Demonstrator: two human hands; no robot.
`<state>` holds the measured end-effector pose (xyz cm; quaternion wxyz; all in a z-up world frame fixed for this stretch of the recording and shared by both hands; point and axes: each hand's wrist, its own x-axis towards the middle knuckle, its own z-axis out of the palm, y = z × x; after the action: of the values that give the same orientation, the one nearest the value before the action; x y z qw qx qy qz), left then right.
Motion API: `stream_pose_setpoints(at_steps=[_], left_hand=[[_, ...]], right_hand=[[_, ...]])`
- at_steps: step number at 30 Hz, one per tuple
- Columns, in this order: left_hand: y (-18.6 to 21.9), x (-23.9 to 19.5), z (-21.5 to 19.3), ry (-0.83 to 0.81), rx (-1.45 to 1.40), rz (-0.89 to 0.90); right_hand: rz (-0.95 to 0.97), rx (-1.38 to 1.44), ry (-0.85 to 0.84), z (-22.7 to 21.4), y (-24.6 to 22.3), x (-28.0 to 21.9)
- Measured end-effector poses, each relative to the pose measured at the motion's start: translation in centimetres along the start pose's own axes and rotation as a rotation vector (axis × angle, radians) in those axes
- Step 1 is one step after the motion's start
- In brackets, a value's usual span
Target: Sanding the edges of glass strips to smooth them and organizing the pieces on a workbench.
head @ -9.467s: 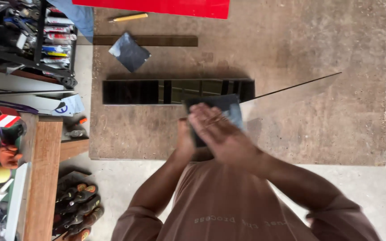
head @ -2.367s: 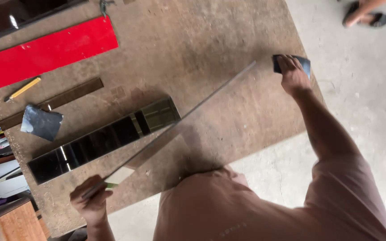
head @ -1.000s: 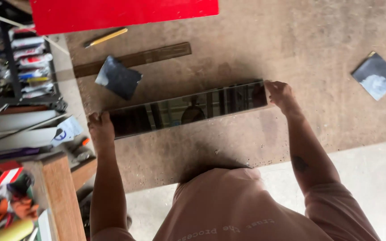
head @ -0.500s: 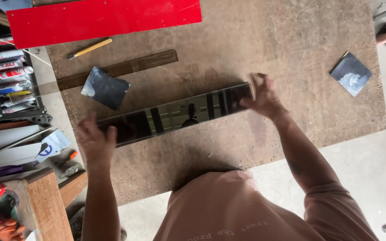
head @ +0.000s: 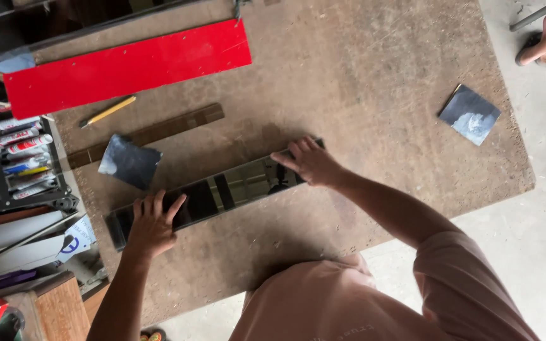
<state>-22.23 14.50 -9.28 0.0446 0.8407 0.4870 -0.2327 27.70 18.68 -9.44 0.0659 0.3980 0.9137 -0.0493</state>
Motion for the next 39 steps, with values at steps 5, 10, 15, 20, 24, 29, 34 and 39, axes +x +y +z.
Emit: stream_pose_setpoints(at_steps=[5,10,15,20,24,29,34,39], left_hand=[[3.5,3.3,-5.2,-0.076,-0.090,-0.145],[11.5,17.7,-12.7,0.432,-0.357,-0.087],[18.9,33.3,-22.8,0.526,-0.945,-0.056],[25.1,45.4,-26.5,0.555,-1.945,-0.441],[29.9,47.9,-32.6,0.333,-1.962,-0.438],[34.0,52.0,-33.3,0.141,-2.098,-0.441],[35.8,55.0,-33.1,0.092,-2.267,-0.521],[36.2,55.8,-34.2,0.130,-2.601,-0.717]], right_hand=[[-0.046,0.118,-0.061,-6.1,1.8,-2.9],[0.496,0.710,0.107,-13.8,17.8,-5.8],[0.479,0.686,0.867,-7.7,45.2,-10.2],[1.148,0.548,0.663,-2.3,68.3,-10.1],[1.338,0.688,0.525,0.4,75.2,-7.5],[1.432,0.910,0.090,1.1,76.5,-4.7],[1.398,0.975,0.237,4.6,78.4,-4.8],[1.419,0.960,0.270,2.5,75.4,-6.9]])
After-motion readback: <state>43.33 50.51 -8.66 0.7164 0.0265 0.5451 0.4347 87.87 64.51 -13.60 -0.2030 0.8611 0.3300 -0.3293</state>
